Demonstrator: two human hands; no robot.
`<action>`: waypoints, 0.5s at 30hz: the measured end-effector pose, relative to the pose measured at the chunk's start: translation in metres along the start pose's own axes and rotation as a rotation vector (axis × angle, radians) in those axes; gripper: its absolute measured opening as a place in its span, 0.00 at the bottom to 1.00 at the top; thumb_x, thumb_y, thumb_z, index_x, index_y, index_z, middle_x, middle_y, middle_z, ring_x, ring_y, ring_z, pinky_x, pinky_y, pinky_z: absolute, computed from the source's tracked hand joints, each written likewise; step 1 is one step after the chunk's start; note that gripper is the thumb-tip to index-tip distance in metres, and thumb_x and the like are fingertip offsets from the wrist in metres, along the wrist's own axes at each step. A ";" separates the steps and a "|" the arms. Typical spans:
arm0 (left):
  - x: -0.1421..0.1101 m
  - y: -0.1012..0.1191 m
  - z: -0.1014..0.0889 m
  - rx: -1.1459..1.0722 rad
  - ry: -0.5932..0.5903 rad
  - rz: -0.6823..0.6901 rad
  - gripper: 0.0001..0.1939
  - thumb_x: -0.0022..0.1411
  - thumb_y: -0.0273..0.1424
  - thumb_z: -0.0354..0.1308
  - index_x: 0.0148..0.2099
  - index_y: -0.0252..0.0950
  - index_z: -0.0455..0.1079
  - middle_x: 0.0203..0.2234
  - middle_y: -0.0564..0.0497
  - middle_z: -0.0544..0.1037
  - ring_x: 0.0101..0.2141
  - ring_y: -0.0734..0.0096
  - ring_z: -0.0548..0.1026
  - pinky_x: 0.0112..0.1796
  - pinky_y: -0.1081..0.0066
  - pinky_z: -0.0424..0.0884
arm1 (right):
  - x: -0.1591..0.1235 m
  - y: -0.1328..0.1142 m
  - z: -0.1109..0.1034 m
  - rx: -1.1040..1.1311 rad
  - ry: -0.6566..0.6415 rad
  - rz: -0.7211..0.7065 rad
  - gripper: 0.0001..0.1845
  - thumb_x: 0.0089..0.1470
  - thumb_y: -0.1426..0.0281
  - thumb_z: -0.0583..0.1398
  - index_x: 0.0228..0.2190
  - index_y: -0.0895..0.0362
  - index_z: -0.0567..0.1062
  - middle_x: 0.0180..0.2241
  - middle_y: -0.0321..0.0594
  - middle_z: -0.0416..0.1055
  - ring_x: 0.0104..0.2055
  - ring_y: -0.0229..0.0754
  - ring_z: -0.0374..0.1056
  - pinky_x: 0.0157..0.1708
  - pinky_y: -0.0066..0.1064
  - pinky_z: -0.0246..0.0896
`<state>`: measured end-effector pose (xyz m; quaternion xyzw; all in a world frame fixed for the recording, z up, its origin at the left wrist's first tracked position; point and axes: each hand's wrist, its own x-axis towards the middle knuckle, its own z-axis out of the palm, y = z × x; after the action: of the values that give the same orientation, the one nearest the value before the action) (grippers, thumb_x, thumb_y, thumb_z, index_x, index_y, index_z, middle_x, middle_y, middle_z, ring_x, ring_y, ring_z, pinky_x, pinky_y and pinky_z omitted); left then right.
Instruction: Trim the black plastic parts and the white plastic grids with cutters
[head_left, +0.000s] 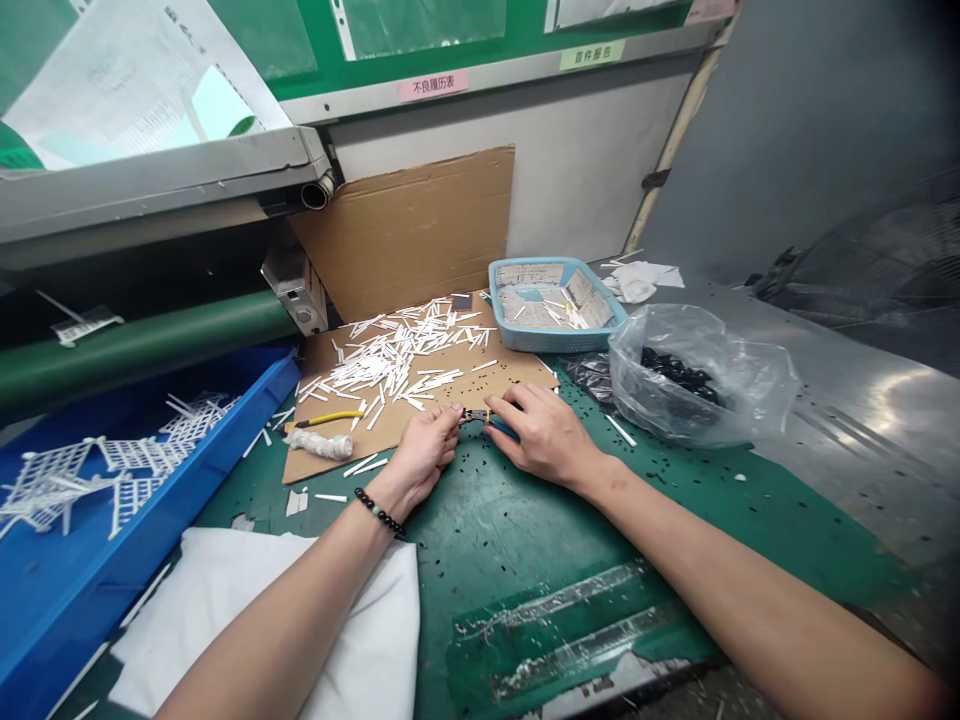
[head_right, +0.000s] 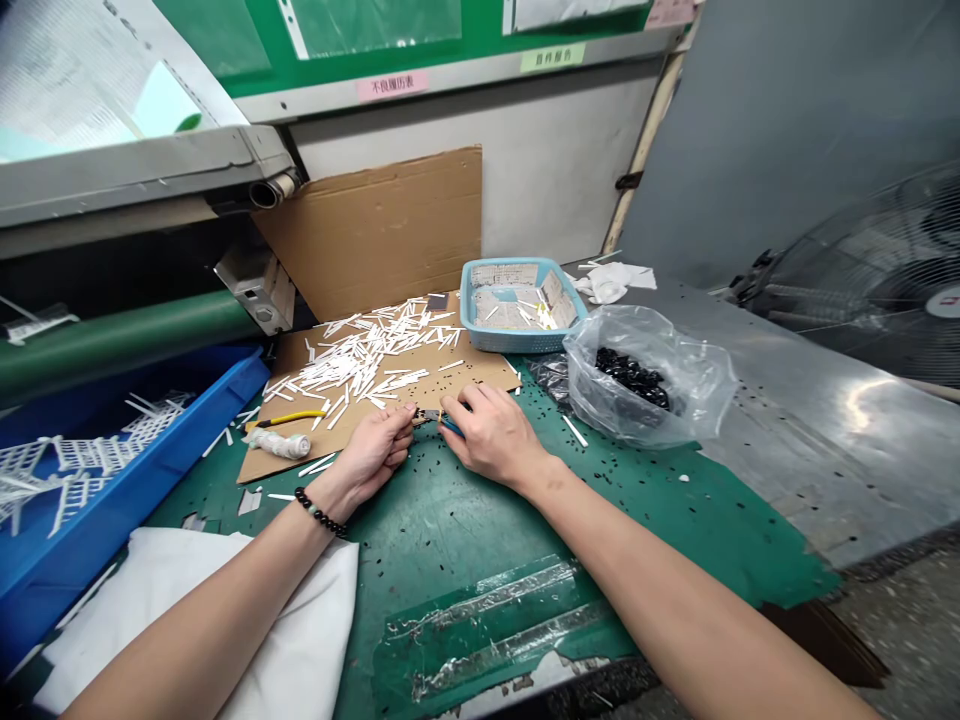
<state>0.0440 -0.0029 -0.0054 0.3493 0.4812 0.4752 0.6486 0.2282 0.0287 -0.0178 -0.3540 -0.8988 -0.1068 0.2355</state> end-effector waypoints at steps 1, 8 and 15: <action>0.000 0.000 0.000 0.003 0.001 0.003 0.22 0.50 0.42 0.66 0.25 0.37 0.55 0.15 0.64 0.50 0.16 0.86 0.44 0.17 0.77 0.37 | 0.000 0.000 -0.001 -0.020 -0.005 -0.008 0.14 0.61 0.64 0.55 0.44 0.59 0.72 0.36 0.46 0.68 0.38 0.48 0.60 0.37 0.37 0.54; -0.003 -0.002 0.001 0.002 0.027 -0.014 0.22 0.48 0.41 0.67 0.26 0.37 0.56 0.15 0.64 0.50 0.16 0.85 0.44 0.18 0.77 0.37 | -0.002 -0.003 -0.002 -0.135 -0.067 -0.071 0.13 0.61 0.67 0.56 0.45 0.59 0.72 0.35 0.45 0.69 0.37 0.47 0.60 0.36 0.35 0.52; -0.001 -0.005 0.002 0.026 0.071 0.005 0.21 0.49 0.41 0.66 0.26 0.37 0.57 0.15 0.64 0.50 0.16 0.85 0.45 0.17 0.77 0.38 | -0.003 -0.010 0.002 -0.117 -0.058 -0.029 0.11 0.64 0.68 0.52 0.39 0.58 0.73 0.31 0.42 0.69 0.32 0.42 0.61 0.30 0.32 0.48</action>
<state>0.0468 -0.0054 -0.0090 0.3418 0.5094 0.4824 0.6252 0.2225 0.0206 -0.0211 -0.3571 -0.9025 -0.1523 0.1866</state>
